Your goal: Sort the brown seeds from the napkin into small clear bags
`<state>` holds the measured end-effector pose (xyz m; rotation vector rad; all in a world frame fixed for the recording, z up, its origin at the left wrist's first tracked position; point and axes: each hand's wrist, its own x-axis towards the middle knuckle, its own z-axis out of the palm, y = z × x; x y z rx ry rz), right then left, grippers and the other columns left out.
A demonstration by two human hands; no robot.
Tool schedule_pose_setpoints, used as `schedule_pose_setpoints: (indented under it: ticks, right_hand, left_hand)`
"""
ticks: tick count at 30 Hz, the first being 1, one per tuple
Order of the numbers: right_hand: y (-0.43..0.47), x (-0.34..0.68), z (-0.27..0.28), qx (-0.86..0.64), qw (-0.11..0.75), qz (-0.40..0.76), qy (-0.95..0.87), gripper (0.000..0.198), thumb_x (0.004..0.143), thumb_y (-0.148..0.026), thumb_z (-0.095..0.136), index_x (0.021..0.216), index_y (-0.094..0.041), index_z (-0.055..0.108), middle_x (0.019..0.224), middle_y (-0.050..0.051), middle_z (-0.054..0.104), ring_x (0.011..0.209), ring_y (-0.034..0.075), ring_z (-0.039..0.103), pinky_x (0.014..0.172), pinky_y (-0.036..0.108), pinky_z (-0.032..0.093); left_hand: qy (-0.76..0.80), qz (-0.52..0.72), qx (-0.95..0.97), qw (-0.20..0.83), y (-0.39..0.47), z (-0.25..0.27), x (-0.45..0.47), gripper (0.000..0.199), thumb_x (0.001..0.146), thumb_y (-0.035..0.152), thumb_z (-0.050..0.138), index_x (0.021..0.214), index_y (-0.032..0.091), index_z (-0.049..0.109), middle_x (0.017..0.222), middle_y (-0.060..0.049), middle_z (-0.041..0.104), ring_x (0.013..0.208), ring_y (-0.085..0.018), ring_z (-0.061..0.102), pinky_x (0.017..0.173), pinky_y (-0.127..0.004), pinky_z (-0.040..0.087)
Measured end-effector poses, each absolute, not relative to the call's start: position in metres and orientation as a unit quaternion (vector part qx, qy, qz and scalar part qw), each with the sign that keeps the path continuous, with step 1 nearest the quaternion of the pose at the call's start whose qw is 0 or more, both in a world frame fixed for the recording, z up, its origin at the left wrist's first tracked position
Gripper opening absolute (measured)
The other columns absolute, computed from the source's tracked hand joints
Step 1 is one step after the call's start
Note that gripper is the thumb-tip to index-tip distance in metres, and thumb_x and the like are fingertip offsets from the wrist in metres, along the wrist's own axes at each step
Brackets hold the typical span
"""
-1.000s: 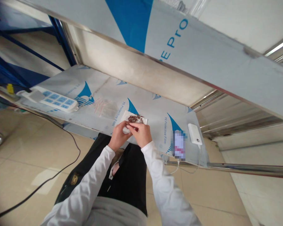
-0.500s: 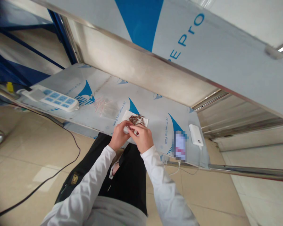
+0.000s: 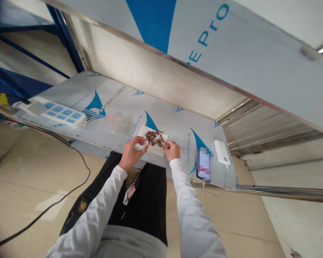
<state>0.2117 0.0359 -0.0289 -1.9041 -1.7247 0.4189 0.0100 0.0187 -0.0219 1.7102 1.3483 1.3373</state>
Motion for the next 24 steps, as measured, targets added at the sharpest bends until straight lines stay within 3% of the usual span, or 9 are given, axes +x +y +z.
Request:
schedule_pose_setpoints:
  ticks: [3, 6, 14, 18, 21, 24]
  right_hand:
    - [0.04, 0.213, -0.061, -0.714, 0.25, 0.146, -0.638, 0.012, 0.065, -0.017, 0.066, 0.075, -0.015, 0.072, 0.073, 0.004, 0.065, 0.056, 0.013, 0.054, 0.068, 0.032, 0.05]
    - [0.039, 0.205, -0.075, -0.717, 0.252, 0.131, -0.637, 0.014, 0.067, -0.016, 0.063, 0.077, -0.015, 0.072, 0.078, 0.006, 0.064, 0.063, 0.015, 0.056, 0.071, 0.032, 0.049]
    - [0.041, 0.201, -0.069, -0.716, 0.275, 0.114, -0.632, 0.009, 0.07, -0.024, 0.063, 0.069, -0.018, 0.07, 0.071, 0.004, 0.059, 0.073, 0.019, 0.056, 0.077, 0.034, 0.047]
    - [0.023, 0.184, -0.042, -0.708, 0.315, 0.116, -0.622, 0.026, 0.08, -0.037, 0.057, 0.085, -0.016, 0.071, 0.078, 0.006, 0.064, 0.072, 0.018, 0.058, 0.073, 0.034, 0.048]
    - [-0.001, 0.16, -0.012, -0.654, 0.366, 0.205, -0.63, 0.036, 0.082, -0.044, 0.057, 0.105, -0.019, 0.068, 0.097, 0.008, 0.069, 0.079, 0.017, 0.062, 0.068, 0.029, 0.05]
    - [-0.016, 0.144, 0.011, -0.609, 0.421, 0.328, -0.587, 0.036, 0.075, -0.045, 0.067, 0.099, -0.019, 0.071, 0.103, 0.009, 0.071, 0.089, 0.021, 0.065, 0.073, 0.03, 0.052]
  left_hand:
    - [0.509, 0.497, 0.642, 0.285, 0.019, -0.023, 0.008, 0.02, 0.071, 0.019, 0.066, 0.089, 0.02, 0.058, 0.076, 0.0, 0.065, 0.071, -0.014, 0.063, 0.072, -0.026, 0.049]
    - [0.505, 0.502, 0.643, 0.282, 0.019, -0.023, 0.007, 0.02, 0.071, 0.02, 0.066, 0.089, 0.019, 0.057, 0.077, 0.0, 0.065, 0.071, -0.013, 0.063, 0.071, -0.026, 0.049]
    - [0.497, 0.496, 0.653, 0.284, 0.018, -0.026, 0.011, 0.021, 0.071, 0.02, 0.067, 0.09, 0.02, 0.057, 0.076, 0.0, 0.064, 0.071, -0.014, 0.062, 0.072, -0.027, 0.047]
    - [0.491, 0.497, 0.653, 0.291, 0.017, -0.027, 0.014, 0.022, 0.071, 0.019, 0.066, 0.09, 0.02, 0.055, 0.077, 0.0, 0.062, 0.072, -0.014, 0.059, 0.072, -0.027, 0.046]
    - [0.494, 0.504, 0.649, 0.282, 0.016, -0.027, 0.019, 0.027, 0.07, 0.02, 0.066, 0.092, 0.019, 0.05, 0.08, -0.001, 0.058, 0.075, -0.015, 0.057, 0.072, -0.028, 0.046]
    - [0.495, 0.512, 0.644, 0.278, 0.015, -0.024, 0.022, 0.042, 0.065, 0.021, 0.069, 0.099, 0.019, 0.045, 0.09, -0.003, 0.055, 0.079, -0.017, 0.056, 0.073, -0.03, 0.047]
